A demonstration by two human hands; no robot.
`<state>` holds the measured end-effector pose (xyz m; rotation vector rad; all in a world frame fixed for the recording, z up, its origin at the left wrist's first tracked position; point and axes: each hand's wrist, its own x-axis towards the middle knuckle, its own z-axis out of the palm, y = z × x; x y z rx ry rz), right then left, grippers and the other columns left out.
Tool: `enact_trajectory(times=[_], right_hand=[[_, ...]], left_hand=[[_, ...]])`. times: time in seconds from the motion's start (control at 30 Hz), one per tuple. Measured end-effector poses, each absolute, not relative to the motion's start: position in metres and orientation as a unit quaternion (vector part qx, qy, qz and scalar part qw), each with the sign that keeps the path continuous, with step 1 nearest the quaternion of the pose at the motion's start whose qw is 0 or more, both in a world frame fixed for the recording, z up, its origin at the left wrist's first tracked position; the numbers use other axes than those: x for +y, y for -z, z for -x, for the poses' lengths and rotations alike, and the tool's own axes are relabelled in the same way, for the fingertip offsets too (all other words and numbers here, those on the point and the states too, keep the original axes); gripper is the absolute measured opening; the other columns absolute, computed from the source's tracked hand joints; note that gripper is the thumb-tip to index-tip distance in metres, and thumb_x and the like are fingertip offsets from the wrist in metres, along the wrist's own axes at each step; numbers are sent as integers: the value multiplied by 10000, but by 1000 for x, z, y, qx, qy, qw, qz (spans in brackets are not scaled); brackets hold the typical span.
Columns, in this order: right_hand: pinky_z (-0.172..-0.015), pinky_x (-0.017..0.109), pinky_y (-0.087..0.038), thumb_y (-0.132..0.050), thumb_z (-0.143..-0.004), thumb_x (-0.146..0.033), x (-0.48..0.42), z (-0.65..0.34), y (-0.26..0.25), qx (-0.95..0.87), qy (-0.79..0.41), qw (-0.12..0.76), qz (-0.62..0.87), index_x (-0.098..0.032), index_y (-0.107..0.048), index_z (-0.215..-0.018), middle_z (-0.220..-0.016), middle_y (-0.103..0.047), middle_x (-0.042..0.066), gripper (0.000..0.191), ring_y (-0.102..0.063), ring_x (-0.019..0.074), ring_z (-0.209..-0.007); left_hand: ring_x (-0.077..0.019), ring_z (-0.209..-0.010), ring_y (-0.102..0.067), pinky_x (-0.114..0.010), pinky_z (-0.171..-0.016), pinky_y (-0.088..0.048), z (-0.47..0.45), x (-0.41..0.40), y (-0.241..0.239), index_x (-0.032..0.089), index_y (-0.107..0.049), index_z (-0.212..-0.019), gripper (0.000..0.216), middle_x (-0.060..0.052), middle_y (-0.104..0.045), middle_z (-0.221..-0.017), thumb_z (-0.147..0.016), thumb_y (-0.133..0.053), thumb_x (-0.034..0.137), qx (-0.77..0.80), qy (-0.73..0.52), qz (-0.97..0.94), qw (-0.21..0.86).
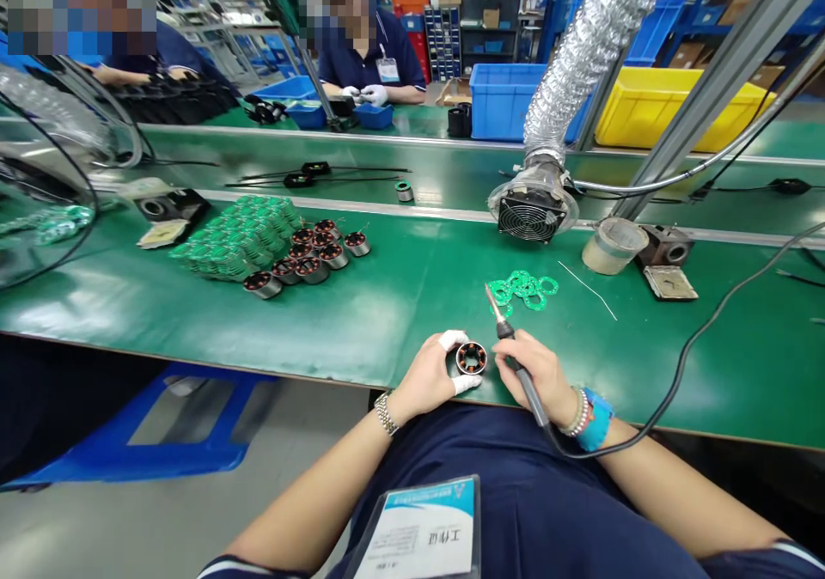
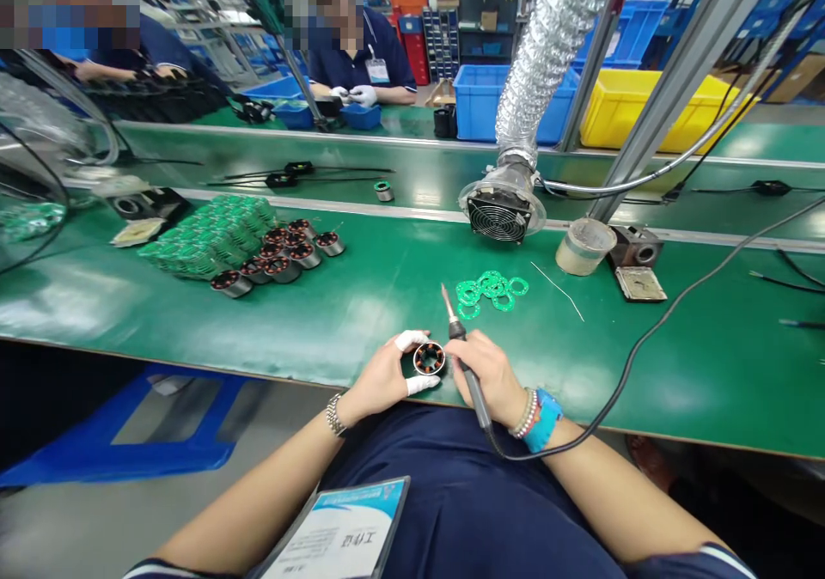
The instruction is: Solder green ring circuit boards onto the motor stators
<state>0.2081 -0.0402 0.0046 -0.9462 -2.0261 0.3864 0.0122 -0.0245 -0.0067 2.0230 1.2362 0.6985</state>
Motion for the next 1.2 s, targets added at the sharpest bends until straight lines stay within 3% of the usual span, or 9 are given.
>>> enact_trajectory(times=[0.13, 0.3, 0.47, 0.63, 0.9, 1.03, 1.2], right_hand=[[-626, 281, -479, -511, -821, -120, -34, -224, -9, -825, -170, 391, 371, -201, -518, -1018, -793, -578, 39, 213, -523, 153, -698], [-903, 400, -462, -567, -800, -145, -24, -258, -3, -842, -253, 294, 376, -222, -426, -1174, -1167, -544, 105, 408, -533, 213, -1065], [-795, 368, -494, -519, -828, -118, -34, -250, 14, -836, -223, 287, 411, -194, -466, -1131, -996, -565, 97, 317, -534, 207, -932], [-701, 302, -484, -511, -847, -151, -44, -231, 10, -812, -216, 355, 410, -185, -484, -1084, -874, -566, 66, 241, -521, 175, -793], [-709, 270, -479, -483, -842, -125, -42, -228, 5, -786, -274, 383, 400, -197, -485, -1074, -838, -580, 38, 243, -555, 149, -769], [-671, 263, -470, -446, -852, -103, -43, -223, 5, -789, -253, 393, 398, -192, -495, -1038, -797, -563, 34, 212, -532, 142, -718], [-656, 288, -474, -425, -863, -108, -43, -226, 10, -818, -238, 339, 400, -188, -487, -1073, -805, -543, 47, 233, -504, 167, -739]], left_hand=[[-231, -940, -587, -382, -854, -466, -13, -31, 2, 173, -512, -1031, 487, -84, -608, -1025, -644, -728, 373, 486, -295, -748, 342], [-213, -940, -586, -373, -873, -462, -11, -35, -2, 170, -514, -1053, 474, -78, -603, -1025, -660, -728, 326, 490, -314, -739, 339], [-198, -890, -581, -363, -811, -487, -18, -36, 1, 168, -503, -1045, 459, -73, -579, -984, -665, -725, 300, 483, -321, -752, 314], [-199, -898, -586, -361, -805, -499, -23, -37, -1, 165, -494, -1033, 448, -84, -574, -1005, -671, -718, 304, 477, -308, -765, 304], [-216, -905, -619, -372, -816, -514, -20, -40, -5, 169, -506, -1070, 479, -93, -623, -1016, -670, -716, 329, 497, -305, -747, 319], [-209, -915, -591, -372, -812, -507, -23, -43, -9, 175, -502, -1086, 427, -94, -590, -1018, -698, -674, 221, 449, -301, -794, 277], [-191, -901, -544, -355, -789, -493, -25, -39, -12, 181, -528, -1074, 379, -84, -538, -978, -711, -576, 83, 407, -282, -834, 242]])
